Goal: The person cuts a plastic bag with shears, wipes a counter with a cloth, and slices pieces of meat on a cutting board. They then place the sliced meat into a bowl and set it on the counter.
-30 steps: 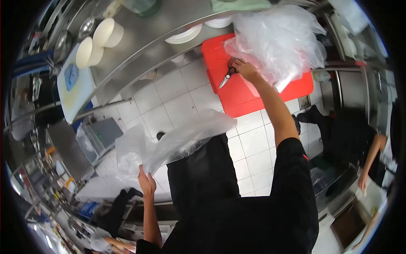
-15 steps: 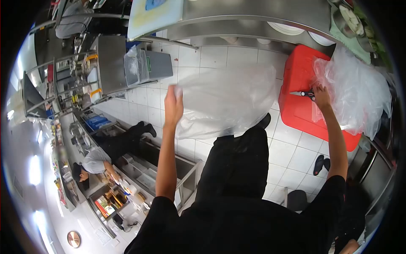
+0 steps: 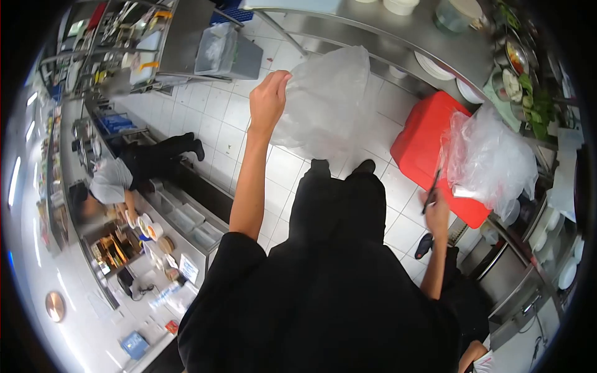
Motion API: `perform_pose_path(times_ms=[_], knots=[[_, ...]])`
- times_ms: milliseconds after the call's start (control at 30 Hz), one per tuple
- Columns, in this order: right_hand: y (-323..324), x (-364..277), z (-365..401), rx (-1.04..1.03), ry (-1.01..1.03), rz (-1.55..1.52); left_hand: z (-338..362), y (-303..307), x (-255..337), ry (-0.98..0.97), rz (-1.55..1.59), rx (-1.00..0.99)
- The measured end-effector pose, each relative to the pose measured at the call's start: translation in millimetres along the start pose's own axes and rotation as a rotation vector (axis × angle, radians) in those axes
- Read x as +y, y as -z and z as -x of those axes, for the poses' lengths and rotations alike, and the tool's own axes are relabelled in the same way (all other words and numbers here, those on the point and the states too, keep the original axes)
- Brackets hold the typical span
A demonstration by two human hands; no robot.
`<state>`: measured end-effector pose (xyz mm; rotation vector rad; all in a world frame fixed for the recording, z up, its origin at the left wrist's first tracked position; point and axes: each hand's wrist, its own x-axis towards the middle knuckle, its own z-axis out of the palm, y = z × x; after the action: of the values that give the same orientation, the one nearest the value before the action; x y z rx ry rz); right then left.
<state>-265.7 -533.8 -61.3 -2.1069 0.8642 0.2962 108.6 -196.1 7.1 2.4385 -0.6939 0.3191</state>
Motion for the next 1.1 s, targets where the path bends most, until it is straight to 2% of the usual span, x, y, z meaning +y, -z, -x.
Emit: perform_pose_path(times_ms=[33,67,100,133,200,233,267,333,433,533,567,600,667,767,800,833,900,933,967,1033,1067,1100], knots=[[-17.3,-20.2,19.6,0.022,0.198,-0.226,-2.1,14.8,-0.4,-0.034,0.006,-0.003],[-13.6,-68.5,36.9,-0.116,0.095,-0.236,2.9,31.8,4.1,-0.054,0.014,-0.018],[-26.2,-94.7,46.4,-0.146,0.143,-0.394,4.1,43.9,3.0,-0.085,0.024,-0.025],[-35.4,-117.6,51.8,-0.221,0.096,-0.433,3.4,52.4,-11.2,-0.137,-0.014,0.031],[-56.1,-146.4,46.1,-0.329,0.129,-0.489,15.6,80.7,-50.6,-0.226,-0.100,0.130],[-58.9,-169.4,44.7,-0.391,0.073,-0.585,24.1,109.2,-54.6,0.002,-0.085,0.139],[-62.8,-181.9,38.7,-0.410,0.126,-0.574,26.3,138.7,-58.3,0.223,-0.075,0.152],[-71.3,-208.3,26.5,-0.444,0.248,-0.554,36.0,179.4,-78.1,0.260,-0.071,0.418],[-68.3,-249.7,19.0,-0.454,0.356,-0.496,52.5,238.3,-75.0,0.428,-0.253,0.419],[-60.8,-271.7,12.8,-0.619,0.319,-0.443,73.5,284.7,-69.9,0.555,-0.250,0.502],[-61.4,-274.8,13.6,-0.643,0.335,-0.455,83.9,302.1,-80.9,0.505,-0.249,0.680],[-64.7,-276.5,12.4,-0.659,0.349,-0.417,94.0,320.7,-77.6,0.556,-0.156,0.862],[-70.4,-275.3,16.1,-0.696,0.374,-0.330,119.1,351.5,-74.4,0.620,-0.064,1.032],[-88.6,-276.9,36.7,-0.620,0.417,-0.485,144.4,364.2,-78.2,0.556,-0.052,0.741],[-97.3,-283.0,39.2,-0.517,0.539,-0.428,146.9,360.6,-64.7,0.533,-0.063,0.650],[-107.1,-289.2,42.1,-0.419,0.654,-0.370,148.2,359.4,-48.0,0.573,0.063,0.642],[-136.7,-301.9,35.7,-0.272,0.911,-0.183,157.2,366.0,-42.8,0.514,0.418,0.695],[-154.8,-311.3,28.4,-0.319,1.088,-0.151,157.8,370.1,-39.5,0.466,0.594,0.716],[-172.4,-321.7,20.5,-0.358,1.270,-0.116,149.7,373.5,-25.6,0.579,0.733,0.847],[-215.4,-338.6,15.3,-0.460,1.509,-0.103,134.3,390.5,-9.9,0.515,0.663,0.750],[-235.2,-337.2,6.9,-0.479,1.515,0.013,132.2,395.8,-5.4,0.487,0.628,0.698],[-256.0,-333.2,-0.8,-0.500,1.516,0.128,146.5,418.8,-29.2,0.533,0.248,0.476]])
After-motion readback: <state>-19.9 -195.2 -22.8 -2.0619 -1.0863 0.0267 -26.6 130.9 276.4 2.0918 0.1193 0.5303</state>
